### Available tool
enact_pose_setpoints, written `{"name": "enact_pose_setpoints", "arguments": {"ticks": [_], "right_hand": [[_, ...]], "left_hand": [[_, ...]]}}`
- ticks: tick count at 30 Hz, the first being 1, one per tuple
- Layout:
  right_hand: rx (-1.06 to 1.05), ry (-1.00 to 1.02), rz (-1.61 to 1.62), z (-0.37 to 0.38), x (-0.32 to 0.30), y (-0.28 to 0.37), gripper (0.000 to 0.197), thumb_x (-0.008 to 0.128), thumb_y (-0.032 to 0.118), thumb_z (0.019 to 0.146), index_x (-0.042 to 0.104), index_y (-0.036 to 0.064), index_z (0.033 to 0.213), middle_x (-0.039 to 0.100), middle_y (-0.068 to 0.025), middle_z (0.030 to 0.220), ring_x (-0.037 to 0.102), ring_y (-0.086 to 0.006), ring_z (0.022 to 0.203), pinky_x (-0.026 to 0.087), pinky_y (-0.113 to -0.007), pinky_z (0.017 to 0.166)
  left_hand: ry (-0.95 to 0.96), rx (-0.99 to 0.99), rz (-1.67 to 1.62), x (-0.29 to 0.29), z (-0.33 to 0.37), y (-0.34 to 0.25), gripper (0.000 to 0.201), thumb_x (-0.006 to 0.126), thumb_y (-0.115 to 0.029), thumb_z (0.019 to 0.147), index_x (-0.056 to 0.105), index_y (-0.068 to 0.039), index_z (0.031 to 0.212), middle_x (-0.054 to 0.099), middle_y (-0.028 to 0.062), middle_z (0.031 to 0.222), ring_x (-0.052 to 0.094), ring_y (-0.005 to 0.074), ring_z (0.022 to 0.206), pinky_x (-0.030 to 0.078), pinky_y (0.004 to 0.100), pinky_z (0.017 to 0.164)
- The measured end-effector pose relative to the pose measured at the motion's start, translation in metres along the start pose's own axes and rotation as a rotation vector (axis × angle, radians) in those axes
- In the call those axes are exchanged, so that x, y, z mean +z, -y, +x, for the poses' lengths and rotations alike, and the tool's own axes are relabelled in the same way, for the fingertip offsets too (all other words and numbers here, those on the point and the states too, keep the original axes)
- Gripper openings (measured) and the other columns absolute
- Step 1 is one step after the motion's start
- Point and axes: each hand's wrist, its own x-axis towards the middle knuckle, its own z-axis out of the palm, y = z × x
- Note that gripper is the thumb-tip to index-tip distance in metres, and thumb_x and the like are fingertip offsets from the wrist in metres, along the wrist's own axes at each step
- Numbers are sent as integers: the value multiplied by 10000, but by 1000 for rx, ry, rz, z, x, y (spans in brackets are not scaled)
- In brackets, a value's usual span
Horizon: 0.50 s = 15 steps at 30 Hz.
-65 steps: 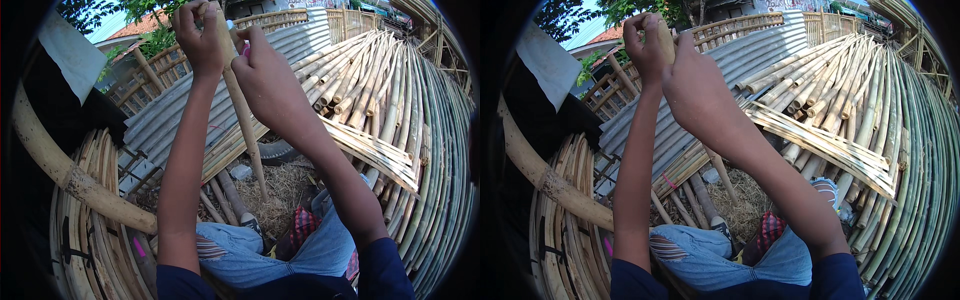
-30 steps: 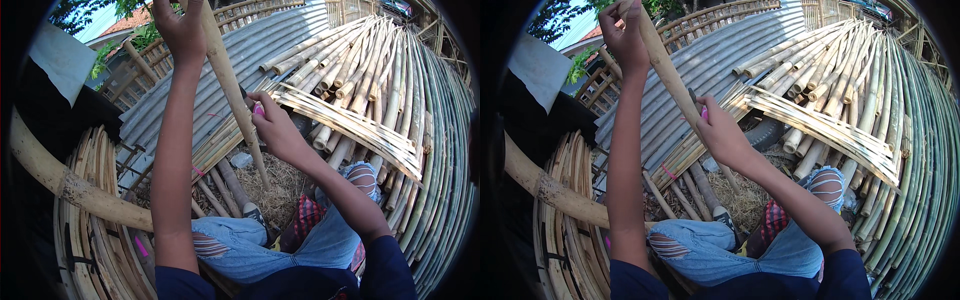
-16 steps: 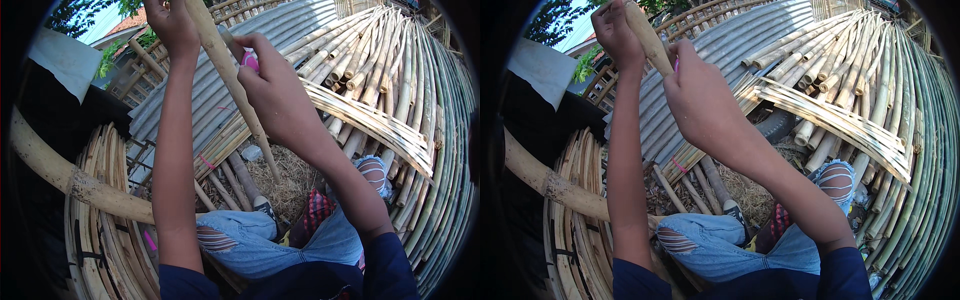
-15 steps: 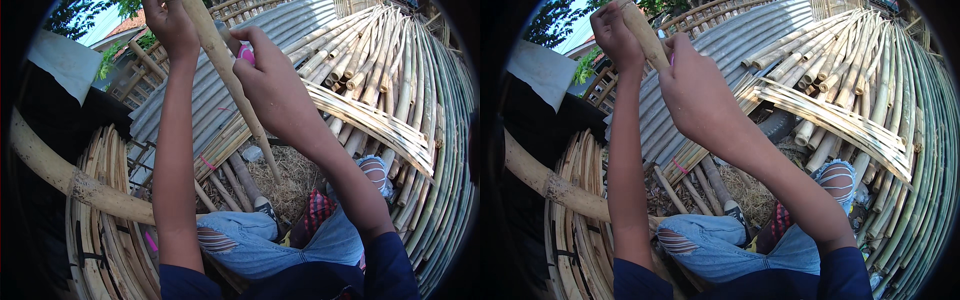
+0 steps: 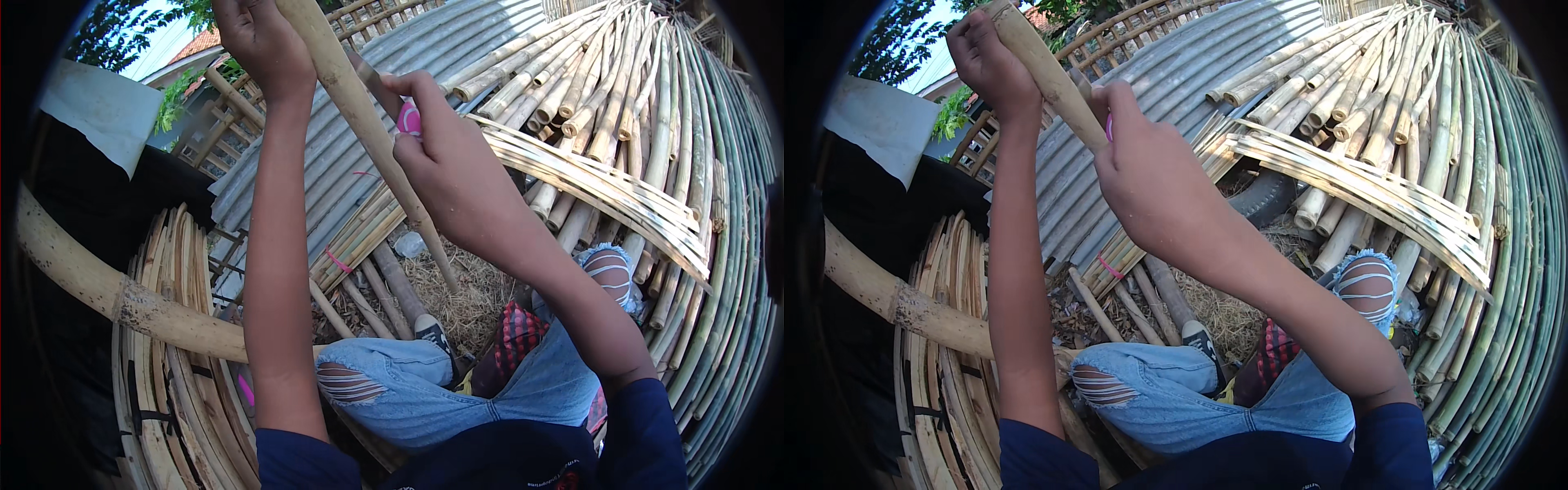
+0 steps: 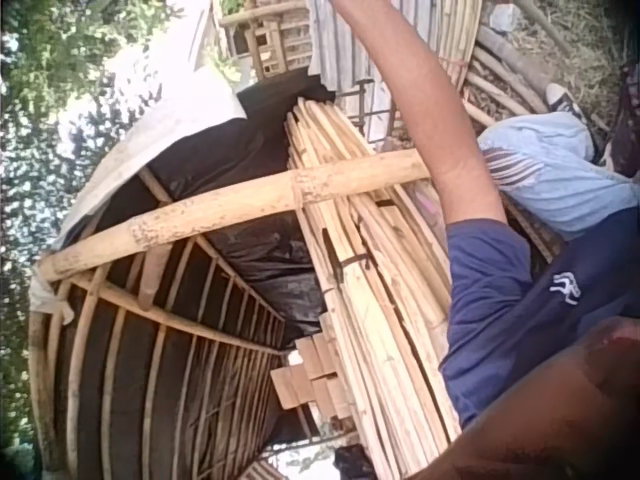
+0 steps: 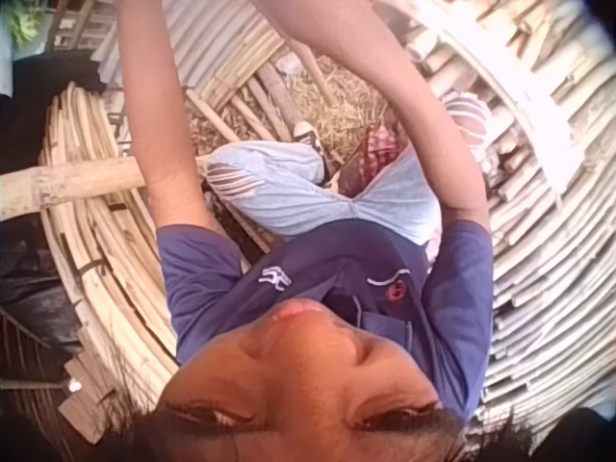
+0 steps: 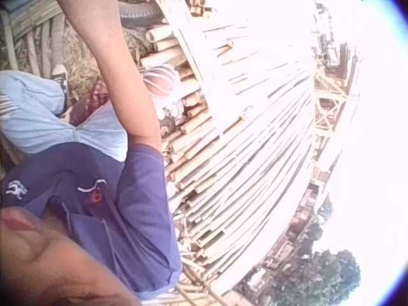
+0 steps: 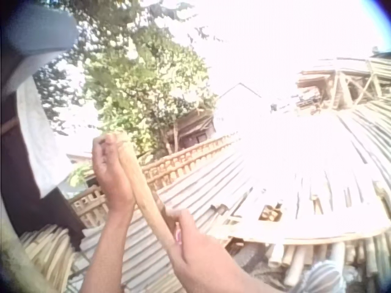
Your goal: Scraping and shaping a thin bamboo stick using a small craft knife.
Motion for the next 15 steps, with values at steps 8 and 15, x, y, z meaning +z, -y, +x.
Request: {"name": "enact_pose_setpoints", "arguments": {"ticks": [8,15], "right_hand": [[239,171,-116,-9,4,-11,286,396,188,910,442,-2,1120,564,-230,784,575,-332,715,424,-401,687],[20,-140,47,15,-13,-3,297,370,165,917,404,-9,1155,569,-231,743,569,-365,693,419,-426,672]], "left_hand": [[19,0,-53,13,-2,-5,192,417,-209,957,495,-54,877,458,-7,784,413,86,762,351,234,725],[43,-30,-95,30,-9,-7,178,416,-204,955,498,-59,894,462,-6,799,413,84,793,341,238,752]]}}
